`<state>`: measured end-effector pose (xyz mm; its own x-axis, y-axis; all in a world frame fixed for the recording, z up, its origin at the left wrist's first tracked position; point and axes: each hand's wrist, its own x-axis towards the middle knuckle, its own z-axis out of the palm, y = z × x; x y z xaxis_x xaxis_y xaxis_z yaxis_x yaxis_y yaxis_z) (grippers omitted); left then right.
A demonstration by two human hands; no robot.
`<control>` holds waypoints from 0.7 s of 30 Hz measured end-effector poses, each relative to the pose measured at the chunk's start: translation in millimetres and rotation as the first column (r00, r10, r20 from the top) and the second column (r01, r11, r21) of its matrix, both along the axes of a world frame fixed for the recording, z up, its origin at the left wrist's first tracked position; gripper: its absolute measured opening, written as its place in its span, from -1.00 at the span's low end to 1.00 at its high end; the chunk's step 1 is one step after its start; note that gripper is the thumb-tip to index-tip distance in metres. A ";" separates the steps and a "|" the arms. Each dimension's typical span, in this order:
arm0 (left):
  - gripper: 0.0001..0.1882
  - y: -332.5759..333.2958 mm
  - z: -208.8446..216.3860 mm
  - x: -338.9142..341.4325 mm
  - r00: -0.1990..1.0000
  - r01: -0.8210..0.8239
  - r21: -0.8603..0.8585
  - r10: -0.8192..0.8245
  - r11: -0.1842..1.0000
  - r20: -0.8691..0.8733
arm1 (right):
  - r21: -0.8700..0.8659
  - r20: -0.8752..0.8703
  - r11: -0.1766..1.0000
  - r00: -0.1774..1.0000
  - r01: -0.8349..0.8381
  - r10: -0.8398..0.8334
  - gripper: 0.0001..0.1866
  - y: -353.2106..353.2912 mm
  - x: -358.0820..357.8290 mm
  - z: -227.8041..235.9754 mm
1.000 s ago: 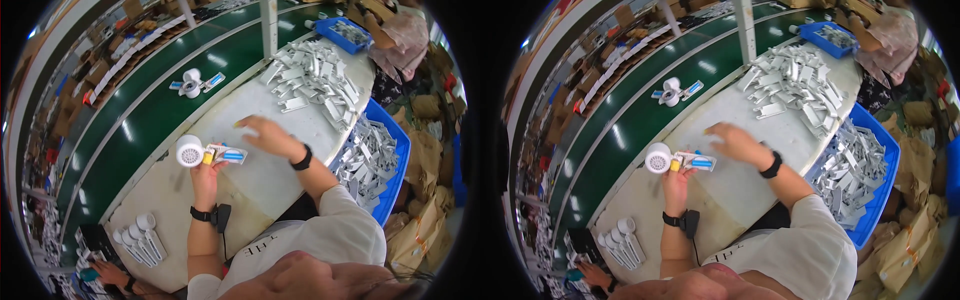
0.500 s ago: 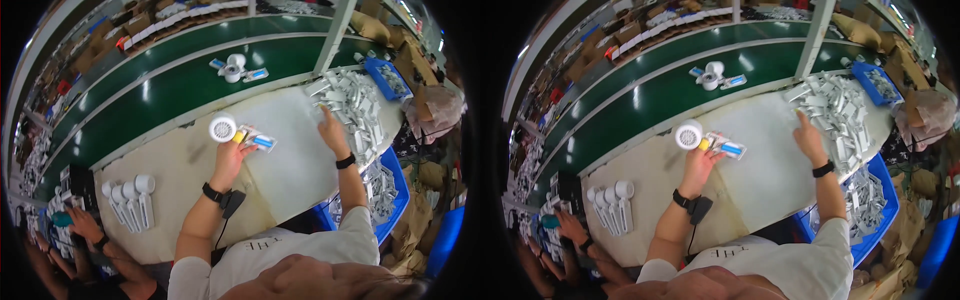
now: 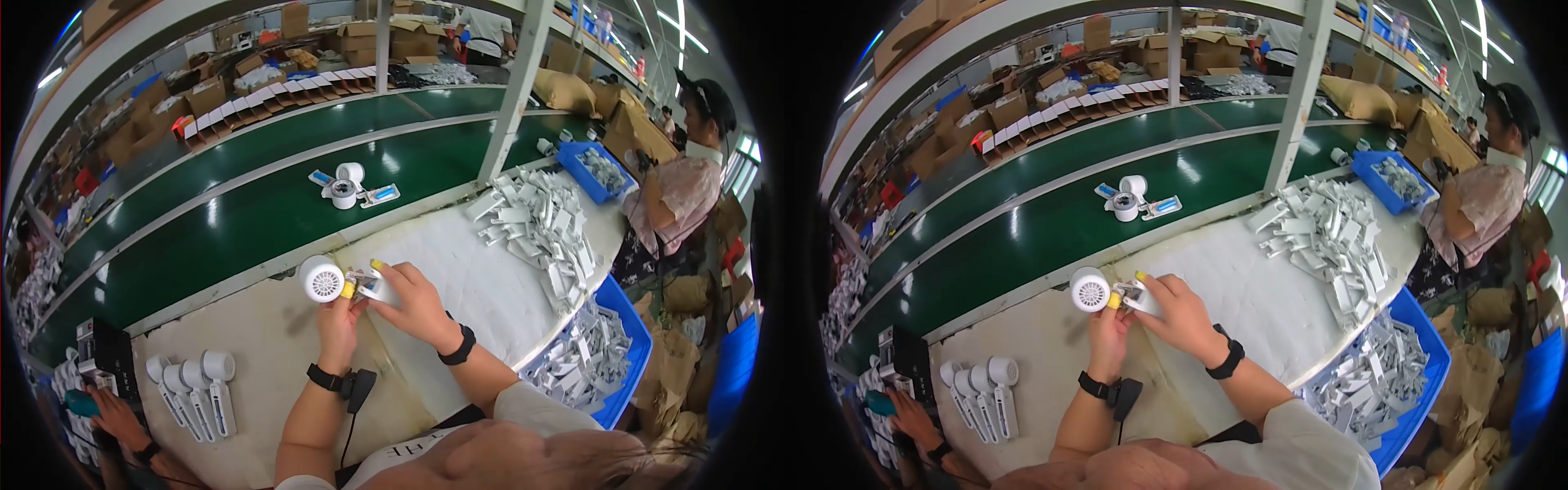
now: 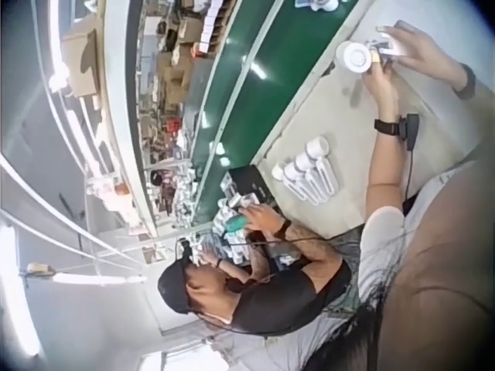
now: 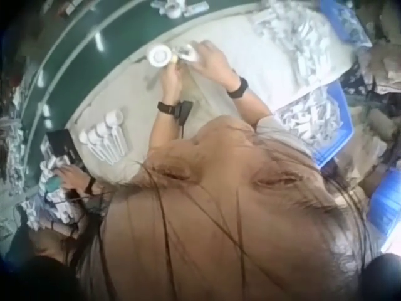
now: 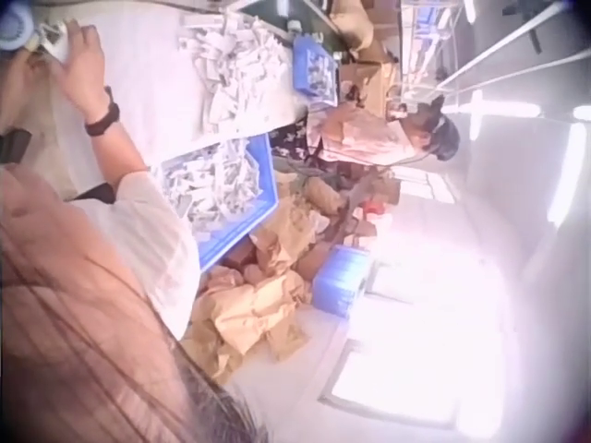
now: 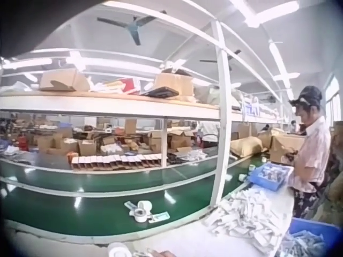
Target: The person assembles handheld fans by joining a fan head to a handle, inserting a battery, and snapping a cover onto the handle before placing the finished product on the table.
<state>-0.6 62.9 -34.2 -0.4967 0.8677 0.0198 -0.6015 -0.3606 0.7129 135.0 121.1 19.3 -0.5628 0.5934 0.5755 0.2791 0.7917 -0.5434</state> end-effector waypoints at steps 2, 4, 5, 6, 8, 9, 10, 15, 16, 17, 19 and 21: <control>-0.70 -0.8 -0.9 0.1 1.000 0.014 -0.017 -0.014 1.000 0.019 | 0.074 0.018 0.997 1.000 -0.015 0.013 -0.38 0.1 0.5 -2.6; -0.68 -0.3 -1.6 2.7 0.999 0.028 -0.025 -0.028 0.999 0.019 | 0.136 0.035 0.991 0.999 -0.014 0.009 -0.39 1.3 0.1 -4.4; -0.69 -2.1 0.9 5.7 0.998 0.046 -0.038 -0.045 0.998 0.033 | 0.155 0.074 0.987 0.997 -0.041 0.030 -0.40 2.2 -0.5 -6.4; -0.69 -2.7 -1.4 5.4 0.998 0.047 -0.046 -0.045 0.998 0.037 | 0.170 0.111 0.983 0.992 -0.070 0.051 -0.40 0.9 -1.7 -7.1; -0.69 -6.0 -7.1 4.7 0.997 0.076 -0.027 -0.075 0.997 0.031 | 0.189 0.129 0.979 0.990 -0.072 0.047 -0.40 -0.1 -4.0 -6.9; -0.69 -6.5 -6.7 7.8 0.996 0.076 -0.039 -0.075 0.996 0.039 | 0.215 0.148 0.974 0.988 -0.076 0.044 -0.40 0.5 -3.0 -6.9; -0.69 -5.9 -3.1 11.3 0.997 0.060 -0.040 -0.058 0.997 0.046 | 0.201 0.154 0.976 0.987 -0.078 0.047 -0.40 0.2 -1.7 -6.8; -0.69 -3.5 -12.9 24.7 0.996 -0.076 -0.077 0.072 0.994 -0.045 | 0.075 0.106 0.994 0.991 -0.084 0.076 -0.36 -1.0 -3.7 -11.3; -0.69 -4.7 -11.2 28.2 0.995 -0.090 -0.101 0.085 0.991 -0.048 | 0.051 0.103 0.994 0.990 -0.098 0.092 -0.36 -1.3 -3.4 -11.2; -0.69 -2.7 -8.0 31.3 0.980 -0.139 -0.085 0.125 0.987 -0.158 | 0.084 0.119 0.992 0.989 -0.099 0.089 -0.35 1.5 -2.9 -10.1; -0.69 -2.9 -3.6 31.9 0.949 -0.191 -0.099 0.158 0.976 -0.274 | 0.122 0.138 0.988 0.988 -0.090 0.073 -0.33 1.0 -2.6 -9.4; -0.64 -4.0 0.8 26.5 0.942 -0.121 -0.005 0.113 0.993 -0.316 | 0.163 0.123 0.980 0.988 -0.113 0.093 -0.32 1.7 -3.6 -3.9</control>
<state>25.9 58.9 -33.3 -0.5670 0.8058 0.1710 -0.2996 -0.3951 0.8684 131.5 122.8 15.4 -0.6835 0.4282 0.5912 0.2433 0.8972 -0.3686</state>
